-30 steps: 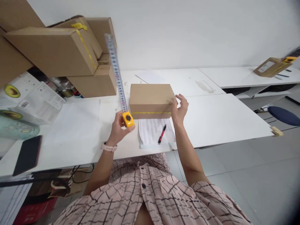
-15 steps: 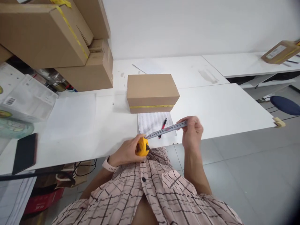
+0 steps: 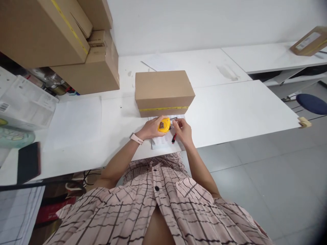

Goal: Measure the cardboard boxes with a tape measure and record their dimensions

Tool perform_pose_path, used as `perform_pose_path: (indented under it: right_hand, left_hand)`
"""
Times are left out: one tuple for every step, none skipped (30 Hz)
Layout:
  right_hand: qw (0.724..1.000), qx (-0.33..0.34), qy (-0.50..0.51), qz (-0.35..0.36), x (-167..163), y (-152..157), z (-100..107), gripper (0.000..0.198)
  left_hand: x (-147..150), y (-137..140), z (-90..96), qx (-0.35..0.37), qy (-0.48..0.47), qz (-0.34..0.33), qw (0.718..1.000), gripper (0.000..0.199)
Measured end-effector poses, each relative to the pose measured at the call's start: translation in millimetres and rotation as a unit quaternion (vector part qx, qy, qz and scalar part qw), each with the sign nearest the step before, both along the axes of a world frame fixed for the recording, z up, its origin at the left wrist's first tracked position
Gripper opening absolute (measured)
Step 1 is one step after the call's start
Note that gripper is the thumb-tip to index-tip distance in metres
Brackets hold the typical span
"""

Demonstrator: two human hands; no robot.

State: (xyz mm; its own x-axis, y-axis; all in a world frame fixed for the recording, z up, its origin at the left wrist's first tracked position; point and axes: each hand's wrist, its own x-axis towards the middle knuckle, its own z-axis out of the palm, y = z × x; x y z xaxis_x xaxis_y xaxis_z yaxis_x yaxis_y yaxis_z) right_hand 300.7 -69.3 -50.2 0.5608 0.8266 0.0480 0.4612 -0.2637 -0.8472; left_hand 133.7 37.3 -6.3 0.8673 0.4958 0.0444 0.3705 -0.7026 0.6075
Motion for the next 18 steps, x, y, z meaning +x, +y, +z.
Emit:
perform_pose_path:
  right_hand:
    - [0.998,-0.044,-0.049,-0.011,0,-4,-2,0.042]
    - [0.992,-0.089,-0.092,-0.017,0,-8,-3,0.045]
    - [0.983,-0.128,-0.13,-0.018,-1,-13,-3,0.047]
    - [0.974,-0.161,-0.161,-0.013,-3,-16,-2,0.049]
    - [0.965,-0.185,-0.186,-0.004,-4,-19,-1,0.05]
    - [0.958,-0.203,-0.204,0.007,-5,-21,2,0.05]
    - [0.951,-0.218,-0.218,0.018,-6,-23,5,0.049]
    - [0.945,-0.233,-0.227,0.028,-6,-24,8,0.048]
    - [0.94,-0.247,-0.232,0.038,-5,-24,11,0.046]
    - [0.936,-0.26,-0.235,0.045,-3,-25,13,0.044]
    - [0.933,-0.268,-0.236,0.049,-1,-26,14,0.043]
    - [0.934,-0.266,-0.234,0.051,1,-27,13,0.043]
    - [0.94,-0.253,-0.226,0.047,4,-29,12,0.042]
    - [0.951,-0.228,-0.204,0.042,8,-31,10,0.04]
    - [0.968,-0.191,-0.161,0.034,11,-35,7,0.037]
    - [0.985,-0.145,-0.095,0.024,14,-39,4,0.034]
    - [0.995,-0.093,-0.008,0.017,17,-44,2,0.032]
    - [0.995,-0.041,0.089,0.017,20,-49,0,0.031]
  left_hand:
    - [1,1,-4.6,0.011,0.006,0.013,1.0,0.066]
    - [2,1,-9.2,0.023,0.012,0.027,0.999,0.065]
    - [2,1,-13.7,0.035,0.02,0.04,0.998,0.064]
    - [1,2,-18.1,0.048,0.028,0.051,0.997,0.064]
    - [1,2,-22.4,0.062,0.035,0.059,0.996,0.064]
    - [0,3,-26.8,0.075,0.04,0.067,0.994,0.064]
    - [-1,4,-31.2,0.087,0.041,0.073,0.993,0.064]
    - [-3,5,-35.7,0.095,0.039,0.078,0.992,0.064]
    - [-4,5,-40.3,0.101,0.035,0.081,0.991,0.065]
    - [-6,5,-44.8,0.105,0.03,0.081,0.991,0.066]
    - [-8,4,-49.2,0.109,0.023,0.081,0.99,0.068]
    - [-10,2,-53.3,0.117,0.015,0.083,0.989,0.07]
    - [-13,-3,-57.0,0.13,0.007,0.088,0.988,0.073]
    - [-16,-9,-60.2,0.146,-0.002,0.096,0.985,0.075]
    - [-19,-18,-63.0,0.165,-0.011,0.104,0.981,0.077]
    - [-23,-28,-65.5,0.183,-0.019,0.11,0.977,0.078]
    - [-27,-40,-67.8,0.201,-0.025,0.114,0.973,0.078]
    - [-31,-54,-70.3,0.218,-0.03,0.113,0.969,0.076]
